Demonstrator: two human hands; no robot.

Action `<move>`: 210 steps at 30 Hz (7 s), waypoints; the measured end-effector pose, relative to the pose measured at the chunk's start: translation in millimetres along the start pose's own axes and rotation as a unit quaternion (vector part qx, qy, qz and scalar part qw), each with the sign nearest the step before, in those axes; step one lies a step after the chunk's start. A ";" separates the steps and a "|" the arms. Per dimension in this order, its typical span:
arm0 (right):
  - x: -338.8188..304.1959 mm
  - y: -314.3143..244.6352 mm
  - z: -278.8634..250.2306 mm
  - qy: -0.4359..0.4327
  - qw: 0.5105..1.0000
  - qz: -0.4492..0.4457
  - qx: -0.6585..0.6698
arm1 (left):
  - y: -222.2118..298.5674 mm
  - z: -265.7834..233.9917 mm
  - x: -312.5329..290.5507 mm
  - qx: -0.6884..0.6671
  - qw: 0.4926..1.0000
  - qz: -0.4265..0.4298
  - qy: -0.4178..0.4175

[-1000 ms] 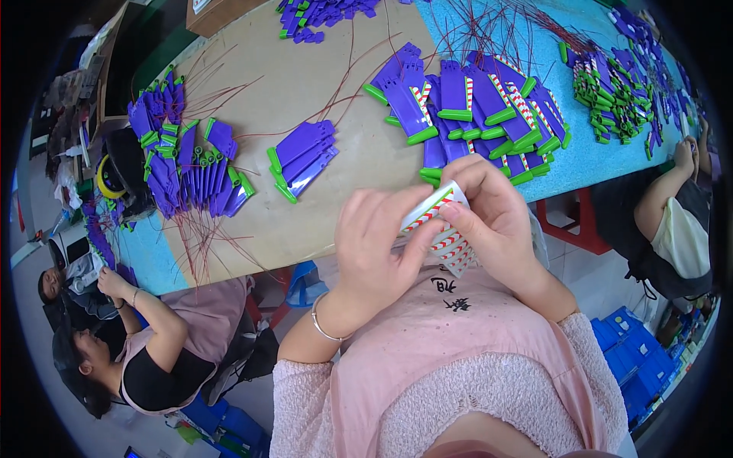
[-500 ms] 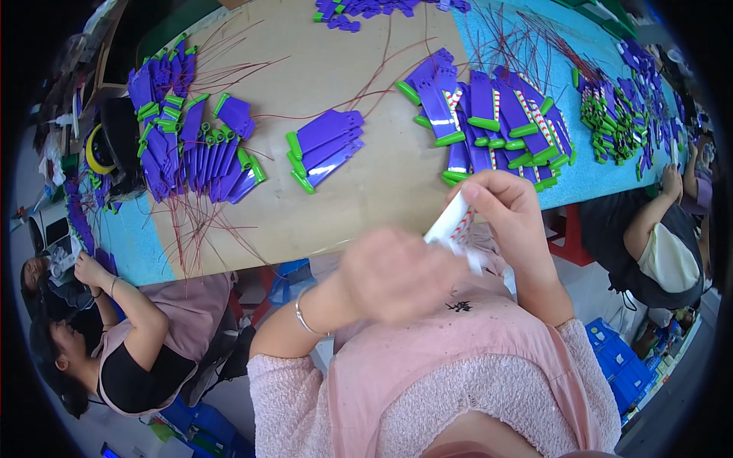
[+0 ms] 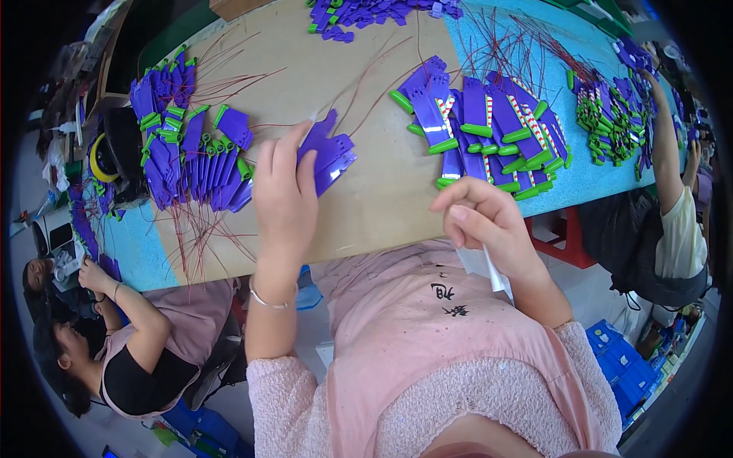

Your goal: The person peels stickers from a backing sheet and adheres them onto plastic toy parts by hand. The person then stacks the stickered parts and connects small plastic pieces onto other plastic parts.

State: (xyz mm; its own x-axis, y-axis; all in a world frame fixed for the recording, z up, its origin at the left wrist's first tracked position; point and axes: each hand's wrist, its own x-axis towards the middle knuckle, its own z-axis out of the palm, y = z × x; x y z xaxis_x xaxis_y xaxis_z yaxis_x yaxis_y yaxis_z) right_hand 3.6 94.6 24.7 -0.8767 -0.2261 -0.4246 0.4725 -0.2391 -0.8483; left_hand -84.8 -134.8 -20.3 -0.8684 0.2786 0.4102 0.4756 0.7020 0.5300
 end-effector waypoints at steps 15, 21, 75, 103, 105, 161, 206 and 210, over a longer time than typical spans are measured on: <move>-24.2 -2.4 -19.4 0.023 0.997 -0.004 0.080 | 111.2 18.4 -29.5 -0.658 0.641 -0.381 -0.106; -24.3 -3.7 -20.6 0.041 0.996 0.004 0.074 | 124.5 21.3 -31.9 -0.614 0.737 -0.266 -0.091; -23.0 0.5 -47.0 0.120 0.983 -0.120 0.076 | 116.2 41.9 -24.8 -0.272 0.962 0.022 -0.031; -12.3 13.0 -33.4 0.063 0.969 -0.231 -0.058 | 113.2 34.5 -18.8 -0.268 0.954 0.017 -0.133; -11.9 13.2 -38.3 0.066 0.953 -0.241 -0.172 | 117.2 35.5 -14.6 -0.251 0.965 0.010 -0.079; -18.7 -0.1 -28.0 0.049 0.997 -0.015 0.060 | 128.0 31.6 -28.1 -0.573 0.766 -0.285 -0.072; -17.3 0.6 -44.7 0.143 0.985 -0.095 0.017 | 97.2 72.5 1.2 -0.065 0.996 0.051 -0.024; -20.2 1.9 -45.4 0.168 0.977 -0.131 -0.010 | 112.0 59.1 -9.7 -0.084 0.989 0.100 -0.064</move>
State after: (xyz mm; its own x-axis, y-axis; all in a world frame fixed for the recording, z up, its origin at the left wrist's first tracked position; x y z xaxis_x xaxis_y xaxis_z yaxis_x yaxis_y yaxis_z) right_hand 18.1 141.6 17.4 -0.9490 0.1629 -0.2699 0.2299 -0.2282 -0.9461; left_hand -31.4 -20.2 -8.8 -0.7602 0.4890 0.4277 0.6469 0.5093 0.5676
